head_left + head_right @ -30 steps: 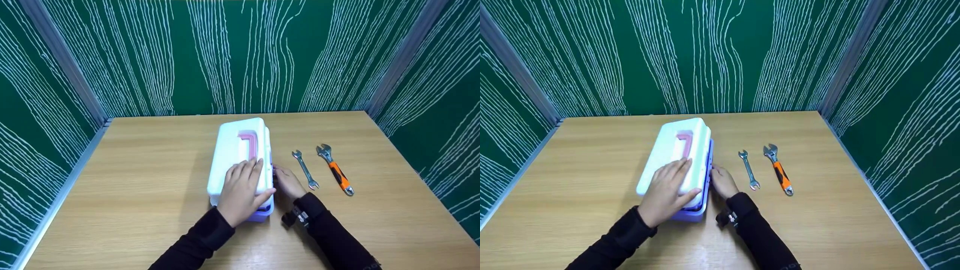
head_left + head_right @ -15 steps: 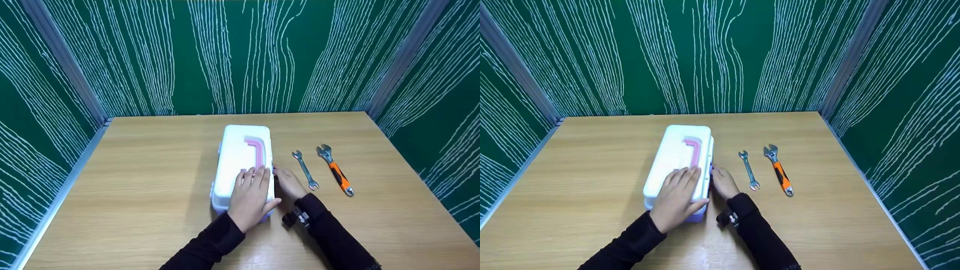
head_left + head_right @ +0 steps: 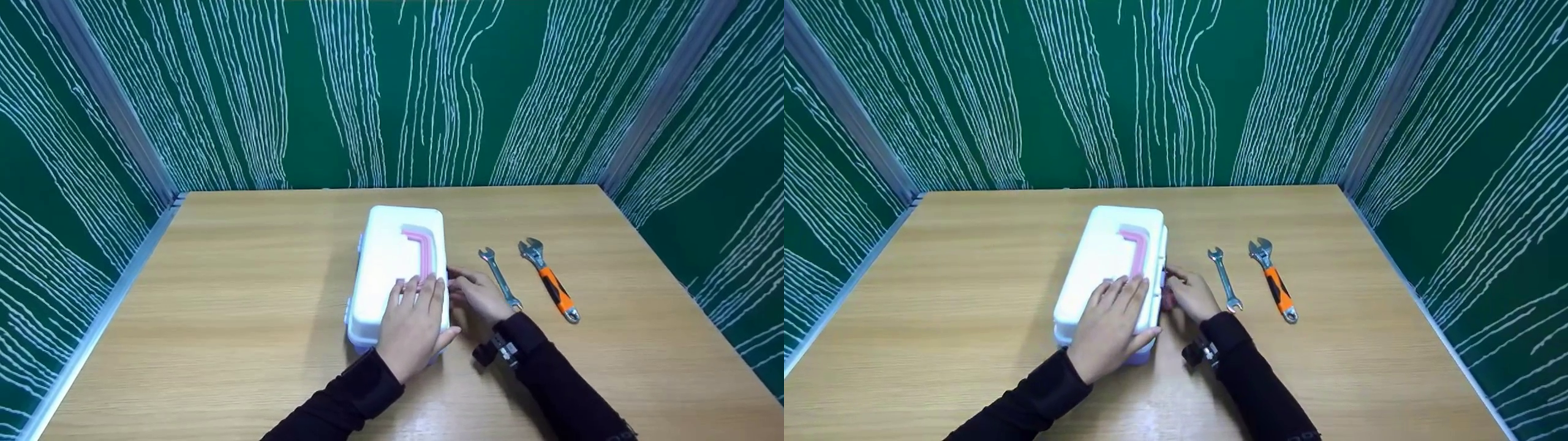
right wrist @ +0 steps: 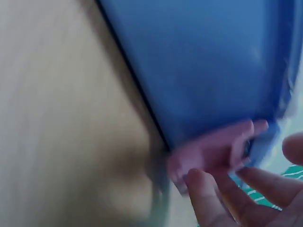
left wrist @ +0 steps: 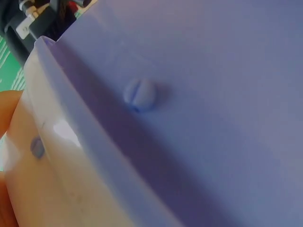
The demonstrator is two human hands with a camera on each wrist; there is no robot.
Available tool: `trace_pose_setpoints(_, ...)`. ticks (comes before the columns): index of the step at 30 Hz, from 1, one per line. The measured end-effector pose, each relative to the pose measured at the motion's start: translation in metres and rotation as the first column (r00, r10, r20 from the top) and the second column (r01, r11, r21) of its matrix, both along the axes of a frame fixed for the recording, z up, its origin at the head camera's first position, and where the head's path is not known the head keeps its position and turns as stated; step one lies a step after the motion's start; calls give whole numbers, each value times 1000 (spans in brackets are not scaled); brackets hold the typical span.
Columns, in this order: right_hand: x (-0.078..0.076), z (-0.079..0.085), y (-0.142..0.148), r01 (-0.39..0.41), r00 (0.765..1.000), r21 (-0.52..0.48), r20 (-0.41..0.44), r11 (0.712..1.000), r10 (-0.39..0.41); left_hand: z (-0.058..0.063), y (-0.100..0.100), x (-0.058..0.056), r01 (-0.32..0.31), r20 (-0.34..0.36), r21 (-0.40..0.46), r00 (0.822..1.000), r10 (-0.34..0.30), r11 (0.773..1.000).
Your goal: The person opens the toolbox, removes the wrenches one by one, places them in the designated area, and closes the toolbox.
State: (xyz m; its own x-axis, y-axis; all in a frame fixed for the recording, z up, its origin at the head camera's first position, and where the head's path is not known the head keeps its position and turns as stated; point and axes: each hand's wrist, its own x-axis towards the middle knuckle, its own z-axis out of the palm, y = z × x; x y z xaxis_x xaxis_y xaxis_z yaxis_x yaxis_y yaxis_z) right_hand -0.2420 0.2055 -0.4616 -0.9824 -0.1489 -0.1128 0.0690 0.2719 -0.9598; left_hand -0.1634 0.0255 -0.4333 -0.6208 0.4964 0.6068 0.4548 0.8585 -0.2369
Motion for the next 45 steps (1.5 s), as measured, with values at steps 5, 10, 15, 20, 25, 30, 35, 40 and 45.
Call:
trace_pose_setpoints(5,-3,2,12,-95,994,209,-25,973,102,-1,1,-1,1,-7,6,1000,-1,1000)
trace_pose_setpoints(10,-4,-3,14,-248,964,250,-37,936,265,0,1,0,1,-4,9,1000,-1,1000)
trace_pose_setpoints(15,-4,-9,13,-217,966,270,-83,938,247,0,2,-1,-5,-14,8,1000,5,1000)
trace_pose_setpoints(20,-3,-9,16,-154,981,277,-74,949,181,0,3,-1,-4,8,3,1000,4,1000)
trace_pose_setpoints(25,-2,-7,25,-141,984,299,-64,944,167,0,2,0,-10,39,-7,999,11,1000)
trace_pose_setpoints(30,-2,-4,37,-122,990,252,-44,960,137,2,2,0,-9,42,-5,999,9,1000)
trace_pose_setpoints(35,-1,1,50,-89,996,129,18,988,87,1,2,0,-14,52,-4,999,14,1000)
trace_pose_setpoints(40,3,9,54,-97,994,-15,50,995,98,2,1,1,-24,56,-18,998,25,1000)
trace_pose_setpoints(45,5,15,50,-111,994,-66,12,992,112,1,1,0,-29,40,-31,999,30,999)
